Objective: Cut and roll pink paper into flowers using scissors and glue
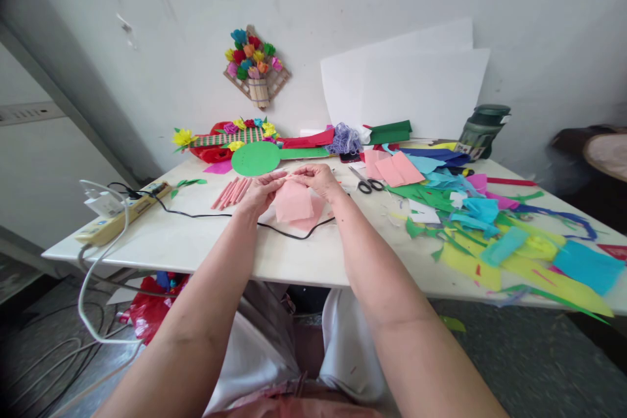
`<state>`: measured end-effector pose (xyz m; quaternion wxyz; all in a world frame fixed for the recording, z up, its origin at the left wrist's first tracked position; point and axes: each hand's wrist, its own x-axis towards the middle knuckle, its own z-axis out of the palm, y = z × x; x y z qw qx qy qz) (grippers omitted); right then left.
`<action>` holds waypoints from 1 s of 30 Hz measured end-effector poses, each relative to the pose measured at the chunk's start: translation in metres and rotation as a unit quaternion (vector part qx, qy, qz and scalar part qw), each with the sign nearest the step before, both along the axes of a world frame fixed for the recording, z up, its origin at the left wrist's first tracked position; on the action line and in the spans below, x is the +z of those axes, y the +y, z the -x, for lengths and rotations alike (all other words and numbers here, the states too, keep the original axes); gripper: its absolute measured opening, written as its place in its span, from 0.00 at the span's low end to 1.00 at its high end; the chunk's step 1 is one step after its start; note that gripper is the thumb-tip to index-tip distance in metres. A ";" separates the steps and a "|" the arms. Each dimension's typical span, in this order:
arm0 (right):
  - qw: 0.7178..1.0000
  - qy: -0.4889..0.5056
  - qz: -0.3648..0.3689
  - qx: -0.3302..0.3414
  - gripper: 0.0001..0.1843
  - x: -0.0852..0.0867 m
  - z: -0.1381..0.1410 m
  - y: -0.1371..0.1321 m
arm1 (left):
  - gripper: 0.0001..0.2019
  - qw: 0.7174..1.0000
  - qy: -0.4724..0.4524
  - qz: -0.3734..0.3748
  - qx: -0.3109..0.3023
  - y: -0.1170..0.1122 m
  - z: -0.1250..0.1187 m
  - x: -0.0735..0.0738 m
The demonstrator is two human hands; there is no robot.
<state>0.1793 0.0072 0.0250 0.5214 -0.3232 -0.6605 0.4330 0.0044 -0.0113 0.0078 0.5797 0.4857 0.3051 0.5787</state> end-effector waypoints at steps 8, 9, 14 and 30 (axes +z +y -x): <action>0.998 -0.003 0.056 0.017 0.19 -0.001 -0.003 -0.001 | 0.18 0.999 0.037 -0.025 0.008 0.004 0.000 -0.003; 0.998 -0.006 0.062 0.016 0.18 -0.001 -0.003 0.000 | 0.18 0.998 0.045 -0.030 0.010 0.005 0.000 -0.004; 0.997 -0.015 0.072 0.007 0.17 0.000 -0.005 0.000 | 0.18 0.996 0.078 -0.039 0.018 0.006 0.000 -0.005; 0.999 -0.007 0.052 0.002 0.15 0.001 -0.007 0.000 | 0.20 0.996 0.084 -0.023 -0.018 0.003 0.002 -0.001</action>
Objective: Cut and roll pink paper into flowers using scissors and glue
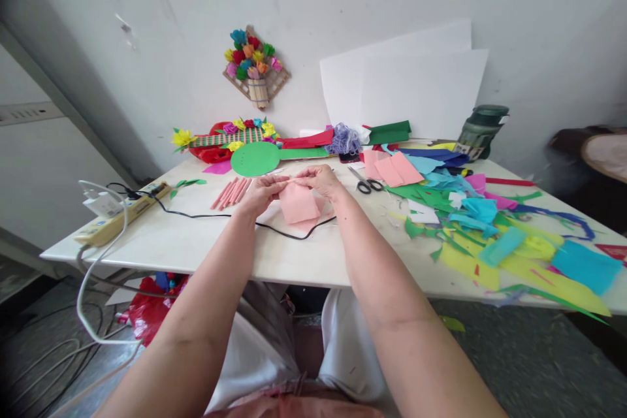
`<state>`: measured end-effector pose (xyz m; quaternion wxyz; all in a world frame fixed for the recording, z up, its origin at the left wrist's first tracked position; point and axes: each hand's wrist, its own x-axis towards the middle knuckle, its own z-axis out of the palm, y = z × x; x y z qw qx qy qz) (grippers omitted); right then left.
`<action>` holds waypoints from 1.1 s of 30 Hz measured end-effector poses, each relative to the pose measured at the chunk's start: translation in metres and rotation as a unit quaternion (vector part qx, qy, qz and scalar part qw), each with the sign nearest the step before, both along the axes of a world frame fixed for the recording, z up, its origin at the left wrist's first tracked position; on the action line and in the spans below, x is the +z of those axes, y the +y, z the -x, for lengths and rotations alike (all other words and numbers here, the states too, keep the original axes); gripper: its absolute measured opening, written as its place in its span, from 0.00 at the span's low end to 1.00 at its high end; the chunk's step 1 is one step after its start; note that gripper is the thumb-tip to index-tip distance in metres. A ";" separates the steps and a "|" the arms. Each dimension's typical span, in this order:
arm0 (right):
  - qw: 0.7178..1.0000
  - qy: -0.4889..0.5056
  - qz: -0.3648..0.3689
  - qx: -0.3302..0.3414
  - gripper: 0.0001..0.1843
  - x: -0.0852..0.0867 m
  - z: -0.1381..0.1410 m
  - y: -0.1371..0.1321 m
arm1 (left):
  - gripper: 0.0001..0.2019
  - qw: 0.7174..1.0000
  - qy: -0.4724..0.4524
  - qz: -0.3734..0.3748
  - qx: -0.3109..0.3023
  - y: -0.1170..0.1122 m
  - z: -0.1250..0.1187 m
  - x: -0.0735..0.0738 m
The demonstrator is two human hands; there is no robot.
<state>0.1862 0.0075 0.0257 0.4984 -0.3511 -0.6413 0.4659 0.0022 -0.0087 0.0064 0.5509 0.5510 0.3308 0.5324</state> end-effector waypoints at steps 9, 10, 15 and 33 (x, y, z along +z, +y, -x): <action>1.000 0.018 -0.014 0.006 0.14 0.000 0.001 0.001 | 0.19 1.000 -0.017 -0.009 -0.022 0.002 0.000 -0.001; 1.000 0.021 -0.013 0.007 0.14 0.000 0.001 0.000 | 0.19 0.999 -0.018 -0.012 -0.024 0.002 0.000 -0.002; 0.999 0.031 -0.001 0.013 0.14 0.002 0.002 -0.002 | 0.17 0.999 -0.029 -0.014 -0.023 0.001 0.001 0.000; 0.997 0.044 0.050 0.040 0.15 0.003 0.001 -0.003 | 0.15 0.997 -0.078 0.005 -0.012 0.000 0.002 0.000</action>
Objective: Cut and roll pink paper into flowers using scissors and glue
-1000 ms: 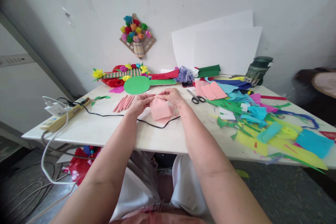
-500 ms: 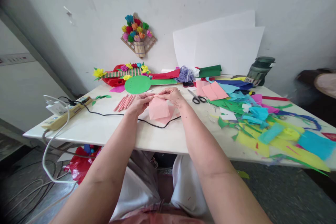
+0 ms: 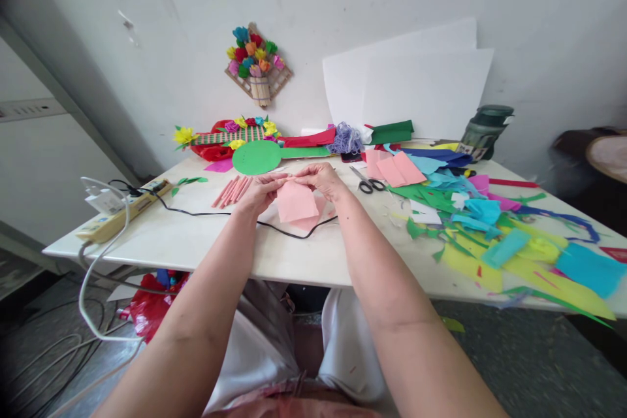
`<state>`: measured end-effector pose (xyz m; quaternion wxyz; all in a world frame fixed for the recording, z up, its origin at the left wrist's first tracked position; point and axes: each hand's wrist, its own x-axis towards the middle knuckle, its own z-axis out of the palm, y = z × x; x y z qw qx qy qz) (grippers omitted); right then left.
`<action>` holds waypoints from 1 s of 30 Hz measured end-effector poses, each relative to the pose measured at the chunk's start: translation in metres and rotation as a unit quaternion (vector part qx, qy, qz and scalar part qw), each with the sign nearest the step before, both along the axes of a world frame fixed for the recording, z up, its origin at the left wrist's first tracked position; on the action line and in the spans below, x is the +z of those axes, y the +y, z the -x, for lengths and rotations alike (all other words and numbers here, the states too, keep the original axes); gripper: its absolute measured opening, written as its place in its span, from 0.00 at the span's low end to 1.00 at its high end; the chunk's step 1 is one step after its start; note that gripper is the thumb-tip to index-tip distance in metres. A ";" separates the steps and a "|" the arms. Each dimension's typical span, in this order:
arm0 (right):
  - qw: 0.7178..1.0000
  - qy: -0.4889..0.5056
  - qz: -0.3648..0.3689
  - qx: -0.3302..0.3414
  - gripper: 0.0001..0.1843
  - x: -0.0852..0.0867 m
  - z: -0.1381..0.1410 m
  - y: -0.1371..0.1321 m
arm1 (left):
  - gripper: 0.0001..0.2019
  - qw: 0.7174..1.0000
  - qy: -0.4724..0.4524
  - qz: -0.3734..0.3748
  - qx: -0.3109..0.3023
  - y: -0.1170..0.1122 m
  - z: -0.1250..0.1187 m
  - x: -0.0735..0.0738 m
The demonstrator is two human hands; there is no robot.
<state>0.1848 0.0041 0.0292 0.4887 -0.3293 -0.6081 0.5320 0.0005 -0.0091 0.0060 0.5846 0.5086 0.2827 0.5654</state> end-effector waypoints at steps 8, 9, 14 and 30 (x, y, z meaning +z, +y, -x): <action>0.999 0.036 0.021 0.021 0.13 -0.001 -0.001 0.002 | 0.15 1.000 -0.010 0.005 0.008 -0.002 -0.001 0.001; 0.999 0.039 0.024 0.023 0.13 -0.001 -0.001 0.002 | 0.15 1.000 -0.009 0.006 0.009 -0.002 -0.001 0.001; 0.999 0.033 0.020 0.025 0.11 -0.001 -0.001 0.001 | 0.15 1.000 -0.009 0.017 0.012 -0.003 -0.001 0.002; 1.000 0.003 -0.015 0.014 0.10 -0.001 -0.002 -0.001 | 0.13 0.999 -0.006 0.024 0.022 -0.002 -0.001 0.001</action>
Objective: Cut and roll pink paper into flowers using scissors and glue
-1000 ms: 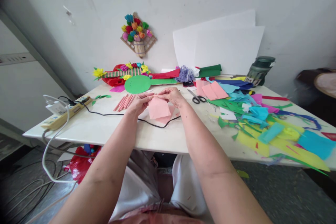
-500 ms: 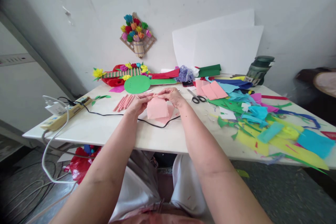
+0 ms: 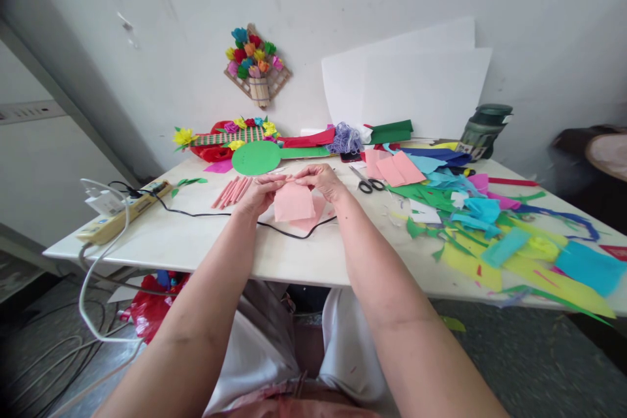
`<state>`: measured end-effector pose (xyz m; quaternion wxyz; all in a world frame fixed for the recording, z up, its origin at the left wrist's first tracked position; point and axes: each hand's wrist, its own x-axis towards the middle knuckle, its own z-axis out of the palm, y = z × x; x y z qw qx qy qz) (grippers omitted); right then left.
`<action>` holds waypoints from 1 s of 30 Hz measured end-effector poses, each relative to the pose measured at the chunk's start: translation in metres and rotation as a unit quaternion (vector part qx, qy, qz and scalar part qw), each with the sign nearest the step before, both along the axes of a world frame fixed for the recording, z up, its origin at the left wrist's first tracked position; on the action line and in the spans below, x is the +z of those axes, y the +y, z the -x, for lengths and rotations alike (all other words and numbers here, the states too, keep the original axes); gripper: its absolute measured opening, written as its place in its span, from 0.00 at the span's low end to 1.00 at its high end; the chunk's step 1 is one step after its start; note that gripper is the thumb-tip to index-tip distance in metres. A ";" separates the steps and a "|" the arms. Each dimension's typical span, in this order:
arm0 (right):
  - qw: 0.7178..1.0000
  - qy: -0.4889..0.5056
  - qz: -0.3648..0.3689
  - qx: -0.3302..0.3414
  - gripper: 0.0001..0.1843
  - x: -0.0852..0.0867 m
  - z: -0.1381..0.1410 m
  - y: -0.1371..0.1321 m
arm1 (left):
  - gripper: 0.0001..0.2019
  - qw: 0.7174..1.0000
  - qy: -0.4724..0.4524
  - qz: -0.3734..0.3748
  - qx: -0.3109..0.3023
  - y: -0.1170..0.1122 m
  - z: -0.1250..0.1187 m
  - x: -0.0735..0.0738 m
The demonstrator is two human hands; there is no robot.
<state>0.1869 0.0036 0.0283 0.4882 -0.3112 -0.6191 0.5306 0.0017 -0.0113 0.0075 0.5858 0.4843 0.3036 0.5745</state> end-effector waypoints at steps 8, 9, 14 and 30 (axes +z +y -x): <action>1.000 0.018 0.006 -0.001 0.09 0.000 0.002 -0.001 | 0.12 1.000 0.011 -0.004 0.017 0.000 0.000 0.000; 1.000 0.024 0.010 0.001 0.09 0.000 0.003 -0.001 | 0.12 1.000 0.012 -0.006 0.020 0.000 0.000 0.000; 0.999 0.040 0.021 0.001 0.10 0.000 0.003 -0.001 | 0.11 1.000 0.015 -0.005 0.024 0.000 0.000 0.001; 0.998 -0.013 -0.028 -0.049 0.15 -0.003 0.007 0.002 | 0.11 0.999 0.033 -0.023 0.034 -0.001 0.000 0.002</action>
